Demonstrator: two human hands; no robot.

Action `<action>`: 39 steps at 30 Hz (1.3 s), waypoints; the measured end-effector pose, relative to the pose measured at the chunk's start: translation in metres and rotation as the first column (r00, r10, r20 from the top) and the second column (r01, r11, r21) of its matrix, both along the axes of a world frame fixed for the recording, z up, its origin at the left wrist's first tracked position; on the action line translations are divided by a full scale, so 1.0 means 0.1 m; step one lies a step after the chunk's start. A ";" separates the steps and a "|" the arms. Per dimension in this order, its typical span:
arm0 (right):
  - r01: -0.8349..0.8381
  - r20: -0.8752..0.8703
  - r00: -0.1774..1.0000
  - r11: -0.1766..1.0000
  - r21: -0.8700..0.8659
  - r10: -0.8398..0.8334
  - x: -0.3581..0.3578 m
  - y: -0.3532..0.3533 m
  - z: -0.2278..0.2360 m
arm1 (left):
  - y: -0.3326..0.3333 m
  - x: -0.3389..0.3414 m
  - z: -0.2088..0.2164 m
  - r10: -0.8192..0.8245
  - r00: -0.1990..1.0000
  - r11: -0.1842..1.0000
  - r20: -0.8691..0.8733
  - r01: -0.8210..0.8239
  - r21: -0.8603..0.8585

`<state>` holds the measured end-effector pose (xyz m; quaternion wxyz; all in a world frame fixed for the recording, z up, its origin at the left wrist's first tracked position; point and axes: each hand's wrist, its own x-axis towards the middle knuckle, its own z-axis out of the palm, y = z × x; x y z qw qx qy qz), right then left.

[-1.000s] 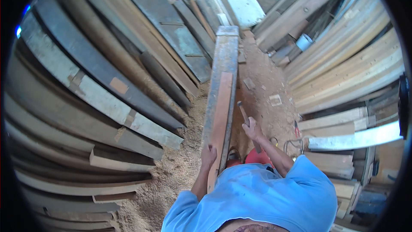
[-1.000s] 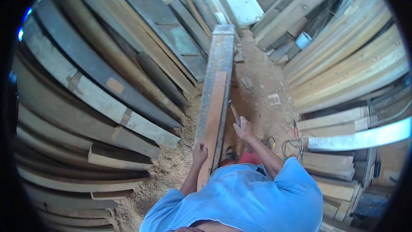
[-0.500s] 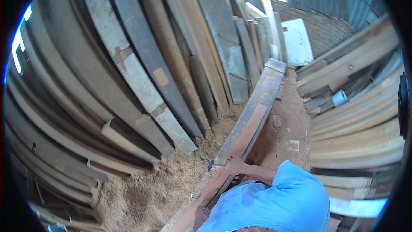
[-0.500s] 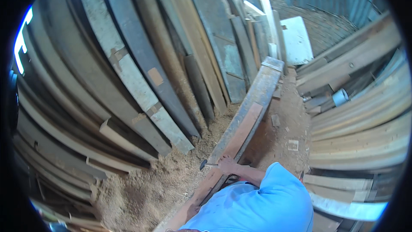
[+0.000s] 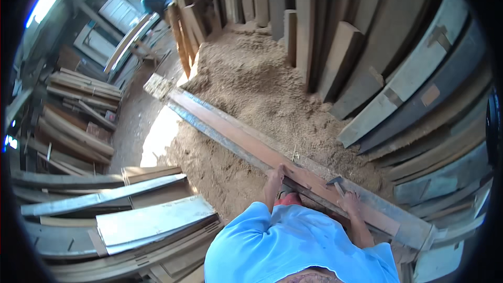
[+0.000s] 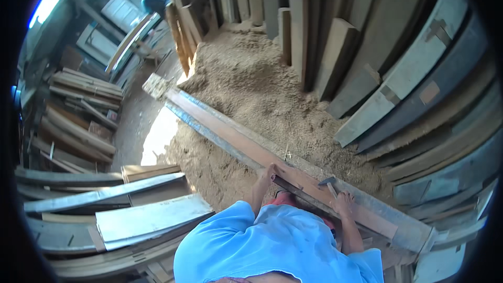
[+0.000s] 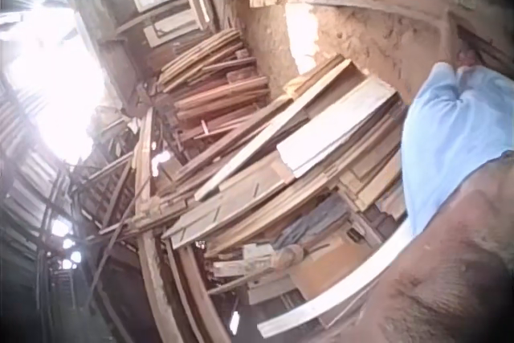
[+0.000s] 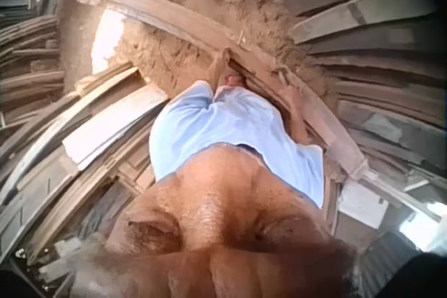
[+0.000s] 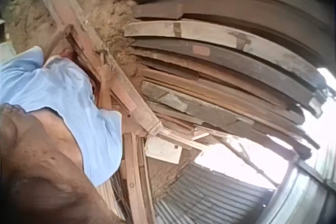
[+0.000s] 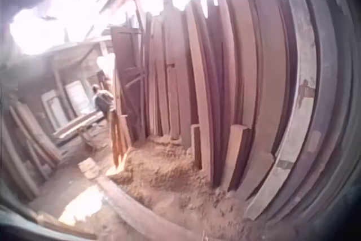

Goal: The person handles curved wood planks, uses a hammer to drive a nail into one piece, and kemudian uses pincers to pull nails from a long wooden beam.

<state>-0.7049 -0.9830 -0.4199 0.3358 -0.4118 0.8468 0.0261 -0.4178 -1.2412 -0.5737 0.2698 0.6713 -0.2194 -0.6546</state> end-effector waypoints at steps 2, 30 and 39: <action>0.096 0.120 0.987 0.993 0.070 -0.104 -0.28 0.09 -0.14 | 0.02 -0.45 0.46 0.080 0.995 0.993 0.052 -0.084 0.080; 0.101 0.567 0.821 0.995 -0.025 -0.069 0.05 -1.62 0.66 | -0.32 0.38 1.55 -0.138 0.559 0.962 -0.818 0.272 0.023; 0.041 0.514 0.857 0.987 -0.152 0.044 0.04 -1.36 1.18 | -1.80 0.28 1.70 0.212 0.548 0.926 -0.809 -0.376 -0.012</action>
